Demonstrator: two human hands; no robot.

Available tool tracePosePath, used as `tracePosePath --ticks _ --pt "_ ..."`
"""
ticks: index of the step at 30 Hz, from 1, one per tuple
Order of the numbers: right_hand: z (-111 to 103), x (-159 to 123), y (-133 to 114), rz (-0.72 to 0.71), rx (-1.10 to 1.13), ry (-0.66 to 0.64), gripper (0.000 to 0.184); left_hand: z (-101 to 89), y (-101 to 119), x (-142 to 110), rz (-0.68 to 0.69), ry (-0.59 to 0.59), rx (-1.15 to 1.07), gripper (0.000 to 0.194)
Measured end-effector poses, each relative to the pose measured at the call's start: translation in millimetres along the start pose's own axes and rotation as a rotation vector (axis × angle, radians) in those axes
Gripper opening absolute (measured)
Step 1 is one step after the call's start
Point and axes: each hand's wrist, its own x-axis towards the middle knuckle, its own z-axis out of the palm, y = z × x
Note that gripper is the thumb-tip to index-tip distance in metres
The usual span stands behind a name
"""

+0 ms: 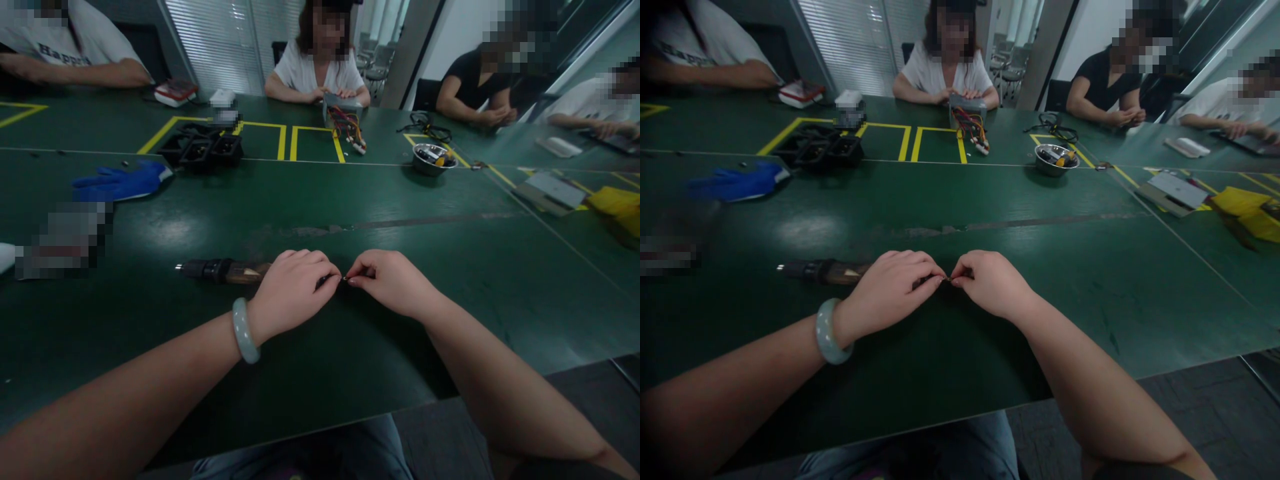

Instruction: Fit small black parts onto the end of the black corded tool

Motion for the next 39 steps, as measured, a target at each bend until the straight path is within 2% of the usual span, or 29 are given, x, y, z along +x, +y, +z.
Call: tracePosePath --ticks 4,8,10,14,18,21,29,34,39 --pt "-1.7 -0.2 2.5 0.027 0.009 -0.071 0.008 -1.1 -1.3 0.1 -0.006 -0.028 -0.010 0.029" --pt "-2.8 -1.7 2.8 0.043 -0.017 -0.176 0.027 -3.0 0.0 -3.4 -0.004 -0.069 -0.034 0.026" --pt "-3.1 -2.7 1.2 0.002 -0.057 -0.187 0.023 -5.2 3.0 -6.4 -0.002 -0.082 -0.045 0.025" --pt "-2.7 -3.3 -1.6 -0.055 -0.100 -0.137 0.013 -7.6 10.9 -11.4 0.020 -0.066 -0.005 0.022" --pt "1.4 0.0 1.7 -0.054 -0.147 -0.004 0.018 -2.9 12.3 -9.2 0.031 0.030 0.098 0.026" --pt "5.5 4.1 6.9 -0.036 -0.165 0.055 0.020 0.7 8.3 -4.4 0.048 0.069 0.136 0.037" --pt "8.4 8.9 10.8 -0.041 -0.149 0.082 0.020 -4.8 -5.9 -5.6 0.032 0.068 0.105 0.047" --pt "7.2 8.3 9.4 -0.034 -0.155 0.097 0.020 -5.1 -8.1 -11.5 0.017 -0.010 0.096 0.037" --pt "-0.7 6.6 10.9 -0.008 -0.194 0.099 0.022 1.3 -5.9 -7.8 0.035 0.067 0.133 0.035"
